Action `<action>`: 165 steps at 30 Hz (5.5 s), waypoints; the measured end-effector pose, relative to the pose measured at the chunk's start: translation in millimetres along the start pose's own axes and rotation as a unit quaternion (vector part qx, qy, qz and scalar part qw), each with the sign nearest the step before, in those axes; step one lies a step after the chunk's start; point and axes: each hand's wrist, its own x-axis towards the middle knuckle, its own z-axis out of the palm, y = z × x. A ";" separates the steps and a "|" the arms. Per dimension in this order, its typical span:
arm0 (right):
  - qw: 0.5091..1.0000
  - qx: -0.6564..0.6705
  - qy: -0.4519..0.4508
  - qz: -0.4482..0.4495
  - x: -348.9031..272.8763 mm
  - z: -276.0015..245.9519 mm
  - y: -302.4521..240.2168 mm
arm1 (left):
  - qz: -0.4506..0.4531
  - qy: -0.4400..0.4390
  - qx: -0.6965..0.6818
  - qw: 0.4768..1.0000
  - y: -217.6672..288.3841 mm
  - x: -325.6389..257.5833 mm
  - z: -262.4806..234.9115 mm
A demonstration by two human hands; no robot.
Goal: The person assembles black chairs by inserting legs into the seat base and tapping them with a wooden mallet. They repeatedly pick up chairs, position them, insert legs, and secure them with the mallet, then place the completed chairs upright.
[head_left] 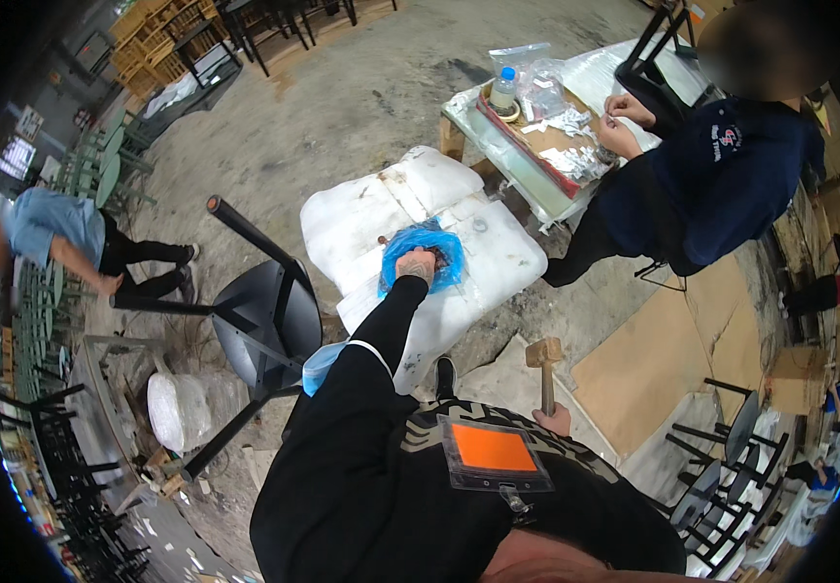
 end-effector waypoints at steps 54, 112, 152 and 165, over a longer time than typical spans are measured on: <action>0.874 0.088 -0.350 -0.325 -221.3 108.8 -147.3 | -0.256 0.033 -0.698 0.668 -156.5 -452.0 -106.6; 0.635 0.249 -0.077 -0.727 -324.8 74.1 -223.7 | -0.260 0.251 -0.342 0.867 -154.8 -409.9 8.3; 0.968 -0.196 -0.155 -0.005 -10.7 28.1 35.7 | -0.377 -0.100 -0.485 0.783 -91.3 -377.9 42.8; 0.922 -0.336 -0.194 0.001 102.4 -64.4 87.3 | -0.221 0.100 -0.206 0.948 6.8 -36.0 -28.6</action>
